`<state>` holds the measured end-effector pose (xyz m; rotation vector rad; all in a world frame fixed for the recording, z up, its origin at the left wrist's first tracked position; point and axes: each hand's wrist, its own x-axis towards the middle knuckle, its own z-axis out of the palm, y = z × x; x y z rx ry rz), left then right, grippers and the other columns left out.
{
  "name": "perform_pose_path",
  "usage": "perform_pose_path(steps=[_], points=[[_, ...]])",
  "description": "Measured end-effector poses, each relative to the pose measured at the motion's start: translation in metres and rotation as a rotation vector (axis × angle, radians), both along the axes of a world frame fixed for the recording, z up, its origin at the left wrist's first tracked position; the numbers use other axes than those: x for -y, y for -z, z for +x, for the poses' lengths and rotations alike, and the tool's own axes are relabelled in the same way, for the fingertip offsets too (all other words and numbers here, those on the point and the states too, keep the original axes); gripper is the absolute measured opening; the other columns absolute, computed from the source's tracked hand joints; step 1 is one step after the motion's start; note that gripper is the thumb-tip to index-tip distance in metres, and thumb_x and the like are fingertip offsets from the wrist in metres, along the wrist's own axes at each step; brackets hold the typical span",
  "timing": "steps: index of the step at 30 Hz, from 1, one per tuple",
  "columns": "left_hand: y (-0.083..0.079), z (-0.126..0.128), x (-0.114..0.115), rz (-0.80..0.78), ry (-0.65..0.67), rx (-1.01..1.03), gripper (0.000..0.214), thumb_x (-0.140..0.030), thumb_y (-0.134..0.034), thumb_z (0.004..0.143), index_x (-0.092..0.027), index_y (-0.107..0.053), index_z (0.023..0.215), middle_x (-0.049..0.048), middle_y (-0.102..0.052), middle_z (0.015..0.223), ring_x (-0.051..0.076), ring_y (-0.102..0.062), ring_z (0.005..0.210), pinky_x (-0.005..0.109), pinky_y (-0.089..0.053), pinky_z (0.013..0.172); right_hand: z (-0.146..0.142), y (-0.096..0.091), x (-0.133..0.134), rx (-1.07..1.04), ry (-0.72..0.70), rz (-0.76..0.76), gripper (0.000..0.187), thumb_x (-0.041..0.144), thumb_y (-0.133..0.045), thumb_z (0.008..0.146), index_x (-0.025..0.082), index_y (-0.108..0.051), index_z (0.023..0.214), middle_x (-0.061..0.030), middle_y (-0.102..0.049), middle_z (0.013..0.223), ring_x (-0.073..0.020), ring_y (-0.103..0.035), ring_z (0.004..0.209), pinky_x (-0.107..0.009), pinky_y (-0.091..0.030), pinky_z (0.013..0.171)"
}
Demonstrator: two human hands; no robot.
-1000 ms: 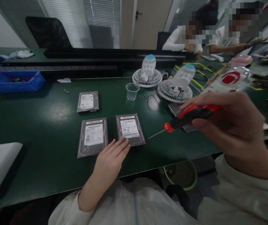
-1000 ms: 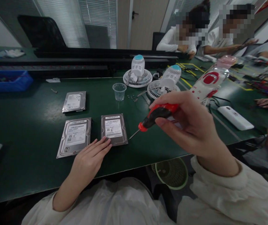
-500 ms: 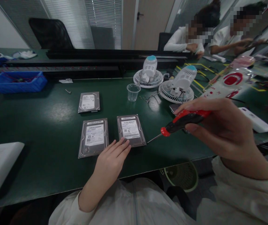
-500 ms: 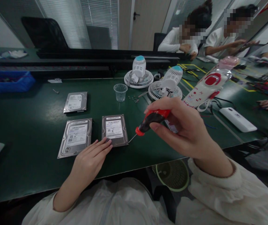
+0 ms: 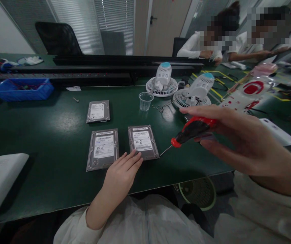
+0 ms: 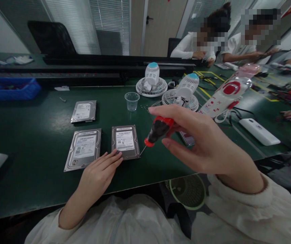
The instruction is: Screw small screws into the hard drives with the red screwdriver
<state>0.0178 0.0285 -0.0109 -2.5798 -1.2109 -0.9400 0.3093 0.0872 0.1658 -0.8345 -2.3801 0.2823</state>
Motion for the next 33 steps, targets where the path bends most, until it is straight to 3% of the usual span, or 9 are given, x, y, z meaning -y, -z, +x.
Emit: perform_pose_path(steps=[3, 7, 9, 12, 14, 21, 24, 28, 33], points=[[0.000, -0.001, 0.000, -0.012, 0.003, -0.006, 0.033, -0.007, -0.050, 0.107, -0.013, -0.078, 0.123, 0.0124, -0.081, 0.132, 0.029, -0.077, 0.126, 0.046, -0.067, 0.105, 0.000, -0.011, -0.005, 0.099, 0.018, 0.161, 0.043, 0.023, -0.073, 0.096, 0.022, -0.068, 0.139, -0.0062, -0.081, 0.109, -0.0165, -0.076, 0.079, -0.027, -0.057, 0.065], [0.001, -0.002, 0.000, -0.019, 0.012, -0.016, 0.034, -0.005, -0.051, 0.105, -0.012, -0.077, 0.124, 0.0129, -0.081, 0.133, 0.029, -0.077, 0.126, 0.047, -0.067, 0.105, -0.006, -0.015, -0.014, 0.277, 0.126, 0.418, 0.028, 0.045, -0.072, 0.099, 0.019, -0.067, 0.090, 0.0020, -0.060, 0.061, -0.0137, -0.054, 0.049, -0.030, -0.036, 0.048], [0.001, -0.001, 0.000, -0.012, 0.012, -0.009, 0.034, -0.004, -0.050, 0.105, -0.012, -0.077, 0.124, 0.0125, -0.081, 0.133, 0.030, -0.078, 0.125, 0.047, -0.067, 0.104, -0.010, -0.014, -0.017, 0.354, 0.159, 0.445, 0.033, 0.049, -0.062, 0.103, 0.019, -0.063, 0.090, -0.0014, -0.062, 0.066, -0.0181, -0.057, 0.054, -0.033, -0.035, 0.050], [0.002, 0.000, 0.000, 0.008, 0.007, 0.011, 0.033, -0.005, -0.050, 0.106, -0.012, -0.078, 0.122, 0.0122, -0.082, 0.131, 0.030, -0.079, 0.123, 0.047, -0.068, 0.102, -0.015, -0.012, -0.020, 0.312, 0.046, 0.335, 0.035, 0.042, -0.053, 0.106, 0.018, -0.060, 0.130, -0.0127, -0.077, 0.107, -0.0274, -0.075, 0.087, -0.038, -0.051, 0.066], [0.002, 0.000, 0.000, 0.011, 0.003, 0.015, 0.033, -0.006, -0.050, 0.107, -0.012, -0.078, 0.122, 0.0126, -0.082, 0.130, 0.029, -0.078, 0.124, 0.047, -0.068, 0.102, -0.016, -0.009, -0.022, 0.235, -0.070, 0.223, 0.047, 0.036, -0.053, 0.105, 0.027, -0.049, 0.150, -0.0102, -0.076, 0.127, -0.0267, -0.077, 0.102, -0.039, -0.057, 0.076], [0.002, 0.000, 0.000, 0.003, 0.005, 0.007, 0.034, -0.006, -0.050, 0.106, -0.012, -0.078, 0.122, 0.0135, -0.082, 0.130, 0.029, -0.078, 0.124, 0.046, -0.068, 0.102, -0.019, 0.003, -0.031, 0.119, 0.065, 0.218, 0.033, 0.044, -0.072, 0.097, 0.027, -0.066, 0.126, 0.0044, -0.062, 0.067, -0.0172, -0.058, 0.055, -0.031, -0.039, 0.055], [0.002, -0.001, 0.000, 0.001, 0.006, 0.013, 0.033, -0.006, -0.050, 0.106, -0.013, -0.078, 0.122, 0.0137, -0.081, 0.131, 0.029, -0.078, 0.124, 0.046, -0.068, 0.103, -0.022, 0.001, -0.030, 0.197, 0.094, 0.220, 0.026, 0.045, -0.064, 0.100, 0.024, -0.068, 0.116, 0.0007, -0.065, 0.072, -0.0184, -0.060, 0.061, -0.031, -0.037, 0.057], [0.002, 0.000, 0.001, -0.016, 0.002, 0.019, 0.033, -0.006, -0.051, 0.105, -0.013, -0.079, 0.122, 0.0136, -0.081, 0.131, 0.029, -0.078, 0.125, 0.046, -0.068, 0.104, -0.024, -0.006, -0.028, 0.162, -0.015, 0.152, 0.035, 0.032, -0.057, 0.099, 0.026, -0.064, 0.132, -0.0063, -0.077, 0.107, -0.0227, -0.070, 0.078, -0.035, -0.050, 0.070], [0.001, 0.000, 0.000, -0.007, 0.010, 0.017, 0.033, -0.006, -0.050, 0.106, -0.012, -0.078, 0.122, 0.0135, -0.082, 0.130, 0.030, -0.078, 0.124, 0.047, -0.068, 0.102, -0.021, -0.002, -0.031, 0.164, 0.091, 0.233, 0.029, 0.044, -0.071, 0.096, 0.026, -0.067, 0.118, 0.0033, -0.069, 0.073, -0.0151, -0.056, 0.052, -0.030, -0.039, 0.055]])
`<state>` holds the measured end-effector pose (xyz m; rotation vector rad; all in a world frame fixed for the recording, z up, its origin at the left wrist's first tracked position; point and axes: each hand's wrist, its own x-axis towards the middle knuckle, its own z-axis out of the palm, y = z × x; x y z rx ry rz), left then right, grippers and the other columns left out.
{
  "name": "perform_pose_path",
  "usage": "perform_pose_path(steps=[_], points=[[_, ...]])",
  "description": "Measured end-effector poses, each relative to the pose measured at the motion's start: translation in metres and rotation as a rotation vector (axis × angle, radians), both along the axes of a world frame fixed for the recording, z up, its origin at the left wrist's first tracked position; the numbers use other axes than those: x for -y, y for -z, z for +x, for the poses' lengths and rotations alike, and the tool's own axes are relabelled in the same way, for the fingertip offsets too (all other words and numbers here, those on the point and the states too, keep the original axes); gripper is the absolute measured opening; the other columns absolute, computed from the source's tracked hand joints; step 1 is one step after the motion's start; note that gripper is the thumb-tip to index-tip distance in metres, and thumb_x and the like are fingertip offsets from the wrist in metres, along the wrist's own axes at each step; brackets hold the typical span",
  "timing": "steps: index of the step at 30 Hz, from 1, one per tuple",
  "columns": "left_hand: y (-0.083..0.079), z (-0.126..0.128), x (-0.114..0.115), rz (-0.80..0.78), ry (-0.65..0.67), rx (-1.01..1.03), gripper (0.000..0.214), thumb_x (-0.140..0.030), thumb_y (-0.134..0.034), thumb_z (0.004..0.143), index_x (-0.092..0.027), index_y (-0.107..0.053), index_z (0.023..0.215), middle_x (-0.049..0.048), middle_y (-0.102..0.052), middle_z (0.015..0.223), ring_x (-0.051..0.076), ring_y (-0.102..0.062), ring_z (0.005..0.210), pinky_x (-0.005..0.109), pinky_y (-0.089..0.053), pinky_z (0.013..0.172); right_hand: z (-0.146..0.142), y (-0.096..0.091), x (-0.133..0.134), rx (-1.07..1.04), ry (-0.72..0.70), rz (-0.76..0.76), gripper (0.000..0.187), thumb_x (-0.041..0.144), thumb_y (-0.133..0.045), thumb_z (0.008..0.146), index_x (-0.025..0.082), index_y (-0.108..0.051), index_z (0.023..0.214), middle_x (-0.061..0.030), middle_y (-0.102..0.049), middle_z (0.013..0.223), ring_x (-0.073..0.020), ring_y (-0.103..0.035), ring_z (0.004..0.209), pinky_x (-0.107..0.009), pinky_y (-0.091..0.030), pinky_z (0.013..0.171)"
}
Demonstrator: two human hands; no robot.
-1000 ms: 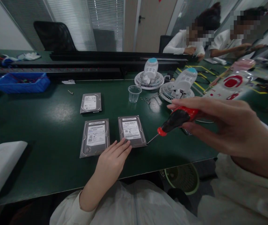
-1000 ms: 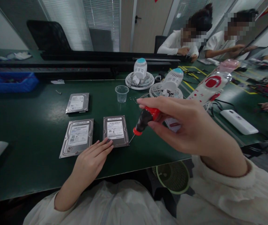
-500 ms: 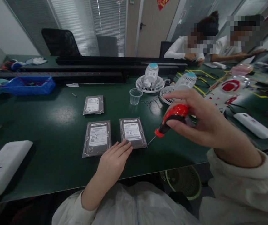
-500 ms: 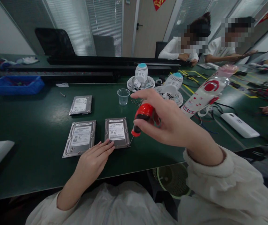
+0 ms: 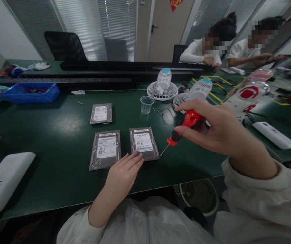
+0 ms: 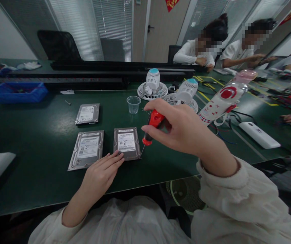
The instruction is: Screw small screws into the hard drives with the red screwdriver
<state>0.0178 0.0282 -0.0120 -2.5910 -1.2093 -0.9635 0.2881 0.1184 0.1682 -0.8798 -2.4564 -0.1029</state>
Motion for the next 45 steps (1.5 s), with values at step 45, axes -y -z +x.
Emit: perform_pose_path(steps=[45], points=[[0.000, 0.000, -0.001, 0.018, 0.013, 0.033, 0.032, -0.007, -0.049, 0.107, -0.011, -0.077, 0.121, 0.0119, -0.082, 0.129, 0.031, -0.079, 0.122, 0.047, -0.070, 0.098, 0.005, -0.004, -0.002, 0.085, -0.044, 0.004, 0.039, 0.056, -0.058, 0.106, 0.018, -0.062, 0.115, 0.0041, -0.061, 0.067, -0.0135, -0.052, 0.050, -0.029, -0.035, 0.052]])
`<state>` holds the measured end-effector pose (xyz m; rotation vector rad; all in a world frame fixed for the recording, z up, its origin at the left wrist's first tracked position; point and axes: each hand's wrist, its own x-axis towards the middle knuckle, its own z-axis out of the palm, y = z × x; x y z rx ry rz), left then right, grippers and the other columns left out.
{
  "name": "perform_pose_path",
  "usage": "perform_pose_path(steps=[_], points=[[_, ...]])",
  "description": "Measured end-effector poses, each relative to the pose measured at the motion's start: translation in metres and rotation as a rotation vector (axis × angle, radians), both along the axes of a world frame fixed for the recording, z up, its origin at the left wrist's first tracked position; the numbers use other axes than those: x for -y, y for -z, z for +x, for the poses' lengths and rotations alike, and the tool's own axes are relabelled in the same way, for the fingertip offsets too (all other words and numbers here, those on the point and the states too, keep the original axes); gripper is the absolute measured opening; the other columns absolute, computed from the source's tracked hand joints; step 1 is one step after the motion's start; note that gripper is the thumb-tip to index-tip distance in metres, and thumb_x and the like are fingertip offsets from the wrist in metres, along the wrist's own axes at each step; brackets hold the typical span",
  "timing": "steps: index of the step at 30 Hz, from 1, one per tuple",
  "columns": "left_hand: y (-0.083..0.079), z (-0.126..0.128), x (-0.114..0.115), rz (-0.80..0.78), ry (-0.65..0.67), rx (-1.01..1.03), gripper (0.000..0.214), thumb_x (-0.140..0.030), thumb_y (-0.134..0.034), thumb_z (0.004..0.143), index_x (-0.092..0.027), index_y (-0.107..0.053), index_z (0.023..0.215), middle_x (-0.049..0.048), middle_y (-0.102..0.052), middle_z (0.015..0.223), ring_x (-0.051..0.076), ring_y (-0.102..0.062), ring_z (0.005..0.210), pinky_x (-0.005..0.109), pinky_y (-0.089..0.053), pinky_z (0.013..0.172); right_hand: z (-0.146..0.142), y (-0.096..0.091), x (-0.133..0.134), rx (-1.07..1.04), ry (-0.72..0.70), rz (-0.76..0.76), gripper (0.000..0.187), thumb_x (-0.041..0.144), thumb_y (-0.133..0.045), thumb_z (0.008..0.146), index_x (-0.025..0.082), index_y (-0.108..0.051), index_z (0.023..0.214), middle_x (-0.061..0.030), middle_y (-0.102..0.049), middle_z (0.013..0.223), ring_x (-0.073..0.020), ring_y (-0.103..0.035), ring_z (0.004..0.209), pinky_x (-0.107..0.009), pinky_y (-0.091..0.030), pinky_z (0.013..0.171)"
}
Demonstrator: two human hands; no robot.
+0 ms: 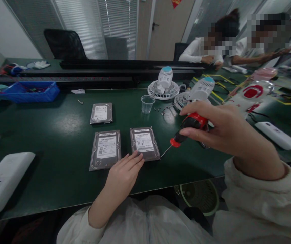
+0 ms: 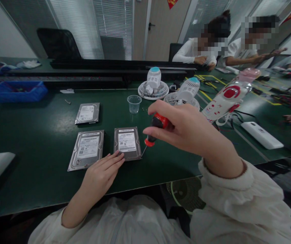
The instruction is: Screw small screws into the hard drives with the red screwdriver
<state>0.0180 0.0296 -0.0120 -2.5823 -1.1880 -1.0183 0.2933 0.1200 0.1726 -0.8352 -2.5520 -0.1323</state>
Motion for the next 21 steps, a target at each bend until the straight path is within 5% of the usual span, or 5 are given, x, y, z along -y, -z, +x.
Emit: perform_pose_path(steps=[6, 9, 14, 17, 21], points=[[-0.001, 0.000, 0.001, -0.009, -0.003, -0.005, 0.032, -0.007, -0.048, 0.108, -0.011, -0.077, 0.122, 0.0121, -0.082, 0.130, 0.031, -0.079, 0.122, 0.048, -0.070, 0.099, 0.005, -0.014, -0.001, 0.001, -0.117, -0.230, 0.035, 0.040, -0.041, 0.110, 0.019, -0.057, 0.133, -0.0087, -0.076, 0.108, -0.0215, -0.073, 0.083, -0.035, -0.052, 0.073], [-0.001, 0.000, 0.001, -0.006, 0.002, 0.001, 0.032, -0.007, -0.048, 0.108, -0.011, -0.077, 0.121, 0.0124, -0.082, 0.129, 0.031, -0.079, 0.122, 0.048, -0.070, 0.099, 0.007, -0.014, -0.004, -0.009, -0.056, -0.259, 0.029, 0.039, -0.053, 0.106, 0.026, -0.062, 0.129, -0.0019, -0.074, 0.090, -0.0196, -0.067, 0.066, -0.034, -0.047, 0.062], [0.001, 0.000, 0.001, -0.014, 0.002, -0.004, 0.032, -0.007, -0.049, 0.106, -0.011, -0.077, 0.123, 0.0134, -0.082, 0.130, 0.031, -0.078, 0.124, 0.048, -0.070, 0.100, 0.008, -0.009, -0.009, -0.008, 0.093, -0.143, 0.029, 0.054, -0.069, 0.098, 0.025, -0.069, 0.096, 0.0033, -0.057, 0.058, -0.0149, -0.050, 0.048, -0.032, -0.035, 0.054], [0.002, -0.001, 0.001, -0.019, -0.002, -0.010, 0.033, -0.006, -0.050, 0.105, -0.012, -0.076, 0.124, 0.0132, -0.082, 0.130, 0.030, -0.078, 0.125, 0.047, -0.069, 0.102, 0.010, -0.012, -0.007, 0.052, 0.087, -0.134, 0.041, 0.060, -0.059, 0.102, 0.023, -0.072, 0.114, -0.0006, -0.065, 0.066, -0.0188, -0.057, 0.052, -0.033, -0.037, 0.055], [0.001, -0.001, 0.001, -0.026, -0.005, -0.013, 0.033, -0.006, -0.050, 0.105, -0.012, -0.077, 0.123, 0.0136, -0.081, 0.131, 0.030, -0.078, 0.124, 0.047, -0.069, 0.102, 0.011, -0.016, -0.001, 0.055, -0.039, -0.179, 0.047, 0.039, -0.051, 0.104, 0.021, -0.058, 0.147, -0.0109, -0.079, 0.116, -0.0272, -0.076, 0.088, -0.040, -0.054, 0.076]])
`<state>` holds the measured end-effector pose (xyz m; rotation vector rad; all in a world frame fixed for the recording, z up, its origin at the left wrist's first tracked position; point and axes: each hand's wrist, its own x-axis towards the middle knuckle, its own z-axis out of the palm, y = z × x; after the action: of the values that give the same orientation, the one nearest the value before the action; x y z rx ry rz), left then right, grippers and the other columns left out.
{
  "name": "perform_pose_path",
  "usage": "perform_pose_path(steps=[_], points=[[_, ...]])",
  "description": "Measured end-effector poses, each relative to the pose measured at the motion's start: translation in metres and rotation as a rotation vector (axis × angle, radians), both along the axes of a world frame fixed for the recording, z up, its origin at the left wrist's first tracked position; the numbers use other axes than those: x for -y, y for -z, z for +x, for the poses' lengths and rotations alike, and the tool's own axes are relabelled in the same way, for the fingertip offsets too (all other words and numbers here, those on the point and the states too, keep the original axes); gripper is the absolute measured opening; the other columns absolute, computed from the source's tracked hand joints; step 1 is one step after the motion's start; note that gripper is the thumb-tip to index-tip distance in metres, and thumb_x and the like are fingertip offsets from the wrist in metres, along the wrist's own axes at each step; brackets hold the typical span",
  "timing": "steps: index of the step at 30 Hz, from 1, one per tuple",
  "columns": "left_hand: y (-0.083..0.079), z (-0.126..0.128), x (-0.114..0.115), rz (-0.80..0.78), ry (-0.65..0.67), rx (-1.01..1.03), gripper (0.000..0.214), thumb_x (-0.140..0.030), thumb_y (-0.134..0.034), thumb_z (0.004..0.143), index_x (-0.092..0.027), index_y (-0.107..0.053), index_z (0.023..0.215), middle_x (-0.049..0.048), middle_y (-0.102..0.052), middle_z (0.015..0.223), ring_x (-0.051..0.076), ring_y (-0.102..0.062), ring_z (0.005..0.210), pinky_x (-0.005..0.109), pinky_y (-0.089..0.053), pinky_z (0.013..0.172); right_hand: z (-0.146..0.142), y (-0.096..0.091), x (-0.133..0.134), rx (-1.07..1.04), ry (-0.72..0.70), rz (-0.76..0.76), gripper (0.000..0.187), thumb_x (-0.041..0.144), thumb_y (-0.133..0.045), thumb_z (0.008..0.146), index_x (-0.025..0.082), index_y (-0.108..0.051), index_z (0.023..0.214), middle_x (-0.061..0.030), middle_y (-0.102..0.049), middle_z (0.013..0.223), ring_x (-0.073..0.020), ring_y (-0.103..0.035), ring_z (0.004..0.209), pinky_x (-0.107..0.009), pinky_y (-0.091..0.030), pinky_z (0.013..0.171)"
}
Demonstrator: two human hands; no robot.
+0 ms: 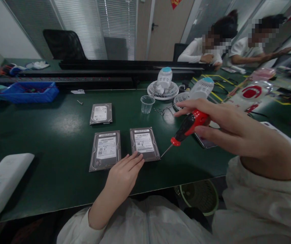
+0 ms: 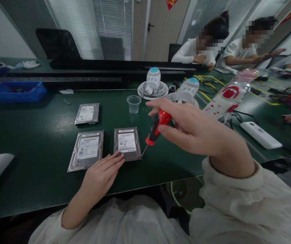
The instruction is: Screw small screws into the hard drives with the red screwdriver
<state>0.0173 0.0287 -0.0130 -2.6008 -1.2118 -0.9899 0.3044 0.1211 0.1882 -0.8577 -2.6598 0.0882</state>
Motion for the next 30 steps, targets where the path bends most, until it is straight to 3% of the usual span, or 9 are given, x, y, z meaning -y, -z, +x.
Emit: perform_pose_path(steps=[3, 7, 11, 16, 18, 21, 24, 27, 30], points=[[0.001, 0.000, 0.000, -0.002, -0.003, 0.007, 0.033, -0.006, -0.050, 0.106, -0.012, -0.077, 0.123, 0.0134, -0.082, 0.130, 0.030, -0.078, 0.124, 0.047, -0.069, 0.102, -0.004, 0.004, 0.001, -0.054, -0.032, -0.017, 0.044, 0.030, -0.058, 0.099, 0.025, -0.058, 0.142, -0.0089, -0.076, 0.126, -0.0255, -0.076, 0.098, -0.037, -0.057, 0.081], [0.002, 0.000, 0.000, -0.009, 0.004, 0.019, 0.033, -0.006, -0.052, 0.105, -0.012, -0.077, 0.125, 0.0134, -0.081, 0.132, 0.030, -0.077, 0.125, 0.048, -0.069, 0.103, -0.012, 0.014, 0.000, -0.139, 0.001, 0.093, 0.035, 0.039, -0.070, 0.097, 0.019, -0.062, 0.124, -0.0046, -0.076, 0.094, -0.0189, -0.068, 0.068, -0.031, -0.047, 0.059], [0.002, 0.000, 0.000, -0.002, 0.005, 0.027, 0.033, -0.006, -0.051, 0.105, -0.011, -0.077, 0.124, 0.0132, -0.082, 0.131, 0.030, -0.078, 0.125, 0.048, -0.069, 0.102, -0.016, 0.016, 0.001, -0.068, 0.080, 0.159, 0.032, 0.053, -0.070, 0.099, 0.022, -0.063, 0.106, -0.0007, -0.070, 0.075, -0.0171, -0.060, 0.058, -0.030, -0.039, 0.056], [0.000, 0.001, 0.000, 0.007, 0.001, 0.012, 0.033, -0.007, -0.048, 0.107, -0.011, -0.077, 0.122, 0.0132, -0.082, 0.130, 0.030, -0.078, 0.124, 0.046, -0.069, 0.101, -0.011, 0.010, 0.000, -0.073, -0.080, 0.063, 0.036, 0.037, -0.058, 0.101, 0.015, -0.058, 0.130, -0.0171, -0.074, 0.118, -0.0273, -0.073, 0.094, -0.038, -0.054, 0.077], [-0.001, 0.001, 0.000, 0.011, 0.000, 0.013, 0.032, -0.007, -0.048, 0.107, -0.011, -0.077, 0.122, 0.0127, -0.082, 0.130, 0.030, -0.079, 0.123, 0.046, -0.069, 0.101, -0.010, 0.010, -0.002, -0.101, -0.157, -0.008, 0.039, 0.028, -0.057, 0.098, 0.017, -0.055, 0.136, -0.0157, -0.072, 0.123, -0.0255, -0.073, 0.094, -0.038, -0.056, 0.077], [-0.001, 0.001, 0.000, 0.012, -0.007, 0.017, 0.032, -0.007, -0.049, 0.108, -0.012, -0.077, 0.122, 0.0118, -0.082, 0.129, 0.029, -0.079, 0.123, 0.045, -0.069, 0.101, -0.010, 0.013, -0.002, -0.142, -0.147, -0.013, 0.033, 0.028, -0.062, 0.098, 0.020, -0.057, 0.130, -0.0062, -0.074, 0.100, -0.0201, -0.069, 0.075, -0.032, -0.050, 0.065], [-0.001, 0.001, 0.001, 0.006, -0.009, 0.014, 0.032, -0.008, -0.049, 0.108, -0.013, -0.077, 0.121, 0.0117, -0.082, 0.130, 0.029, -0.079, 0.123, 0.045, -0.069, 0.101, -0.014, 0.015, 0.000, -0.111, 0.007, 0.082, 0.032, 0.043, -0.069, 0.099, 0.019, -0.062, 0.120, -0.0009, -0.069, 0.075, -0.0175, -0.060, 0.060, -0.031, -0.041, 0.057], [-0.001, 0.000, 0.000, 0.002, -0.002, 0.008, 0.032, -0.007, -0.049, 0.107, -0.012, -0.077, 0.122, 0.0124, -0.082, 0.130, 0.030, -0.078, 0.124, 0.046, -0.069, 0.102, -0.018, 0.013, 0.004, -0.052, 0.121, 0.115, 0.037, 0.057, -0.065, 0.100, 0.021, -0.064, 0.112, -0.0007, -0.065, 0.067, -0.0188, -0.056, 0.056, -0.033, -0.036, 0.056], [-0.001, 0.000, 0.000, 0.005, -0.004, 0.011, 0.032, -0.007, -0.050, 0.106, -0.012, -0.077, 0.123, 0.0127, -0.082, 0.130, 0.029, -0.078, 0.124, 0.045, -0.069, 0.102, -0.018, 0.009, 0.006, -0.028, 0.071, 0.090, 0.033, 0.050, -0.058, 0.102, 0.022, -0.063, 0.118, -0.0023, -0.066, 0.071, -0.0219, -0.060, 0.060, -0.034, -0.039, 0.058]])
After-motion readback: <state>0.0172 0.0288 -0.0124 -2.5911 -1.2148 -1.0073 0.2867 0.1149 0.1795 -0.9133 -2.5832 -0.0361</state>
